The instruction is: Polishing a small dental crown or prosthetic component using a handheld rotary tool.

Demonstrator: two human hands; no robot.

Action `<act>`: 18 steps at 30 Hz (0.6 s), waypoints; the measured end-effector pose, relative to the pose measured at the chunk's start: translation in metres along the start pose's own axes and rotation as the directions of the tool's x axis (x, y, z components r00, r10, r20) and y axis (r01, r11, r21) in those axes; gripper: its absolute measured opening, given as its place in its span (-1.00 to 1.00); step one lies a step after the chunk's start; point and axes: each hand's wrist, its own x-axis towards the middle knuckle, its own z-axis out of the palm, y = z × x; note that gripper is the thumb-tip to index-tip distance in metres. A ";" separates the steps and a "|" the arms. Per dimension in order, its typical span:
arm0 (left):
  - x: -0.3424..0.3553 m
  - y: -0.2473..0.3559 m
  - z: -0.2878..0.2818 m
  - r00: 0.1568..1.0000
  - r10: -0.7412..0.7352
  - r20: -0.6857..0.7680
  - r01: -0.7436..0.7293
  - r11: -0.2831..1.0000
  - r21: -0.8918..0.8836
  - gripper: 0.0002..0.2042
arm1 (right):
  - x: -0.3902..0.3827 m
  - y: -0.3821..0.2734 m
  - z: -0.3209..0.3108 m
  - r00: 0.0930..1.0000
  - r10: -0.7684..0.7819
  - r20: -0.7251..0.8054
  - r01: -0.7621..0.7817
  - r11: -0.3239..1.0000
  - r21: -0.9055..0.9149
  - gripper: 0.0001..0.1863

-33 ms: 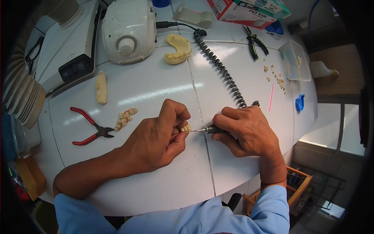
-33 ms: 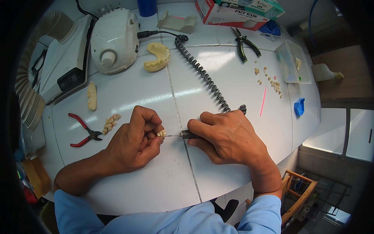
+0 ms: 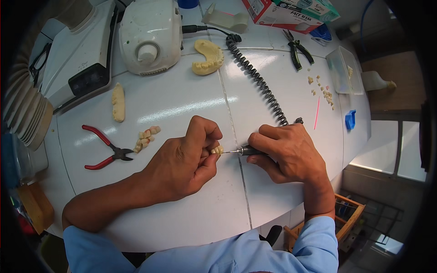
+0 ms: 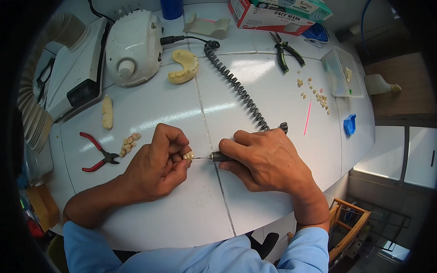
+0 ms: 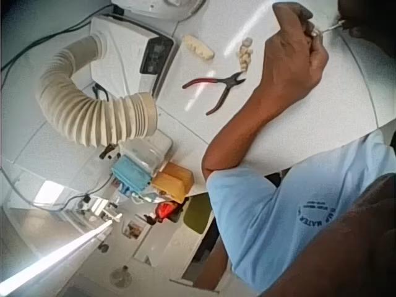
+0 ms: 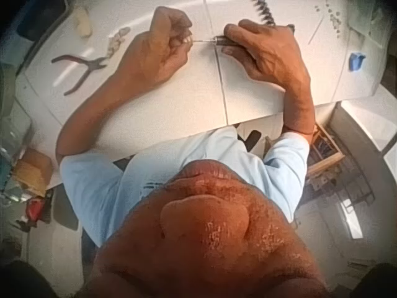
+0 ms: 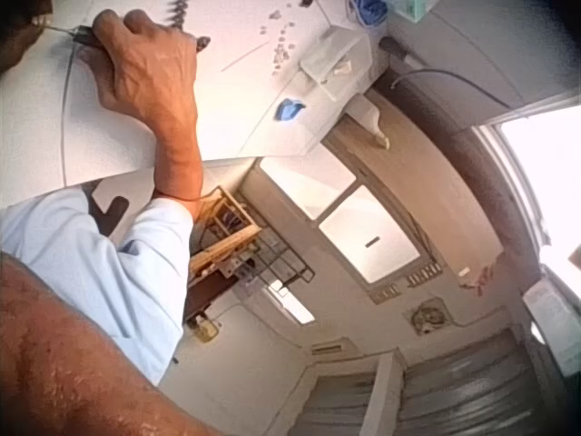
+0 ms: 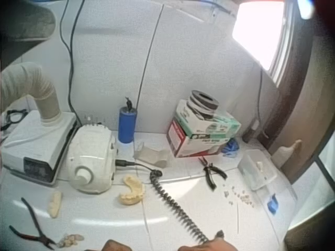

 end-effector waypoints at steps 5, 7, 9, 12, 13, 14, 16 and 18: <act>0.000 0.000 -0.001 1.000 0.005 0.013 -0.005 1.000 0.013 -0.59 | 0.000 -0.003 -0.001 0.999 0.037 0.015 -0.037 0.999 -0.018 -0.75; 0.000 0.000 -0.001 1.000 0.014 0.017 -0.014 1.000 0.027 -0.59 | 0.000 -0.003 -0.001 0.999 0.032 0.020 -0.032 0.999 -0.010 -0.75; 0.000 0.000 -0.001 0.999 0.032 0.018 -0.032 0.999 0.040 -0.58 | 0.000 -0.002 -0.002 1.000 0.018 0.021 -0.017 1.000 -0.010 -0.75; 0.000 -0.002 -0.001 0.998 0.047 0.029 -0.049 0.997 0.064 -0.57 | 0.001 -0.005 0.001 0.998 0.060 0.029 -0.059 0.998 -0.033 -0.75; 0.000 -0.002 -0.001 0.998 0.047 0.029 -0.049 0.997 0.064 -0.57 | 0.001 -0.005 0.000 0.998 0.060 0.029 -0.059 0.998 -0.033 -0.75; -0.001 -0.003 0.000 0.997 0.064 0.032 -0.066 0.995 0.071 -0.57 | 0.000 -0.003 -0.001 0.999 0.042 0.033 -0.041 0.999 -0.033 -0.75; -0.001 -0.003 0.001 0.996 0.081 0.036 -0.084 0.993 0.079 -0.57 | 0.000 -0.003 -0.001 0.999 0.026 0.037 -0.024 0.999 -0.033 -0.75; 0.000 -0.002 0.000 0.996 0.079 0.039 -0.082 0.994 0.076 -0.58 | -0.001 -0.004 -0.001 0.999 0.041 0.034 -0.039 0.998 -0.041 -0.75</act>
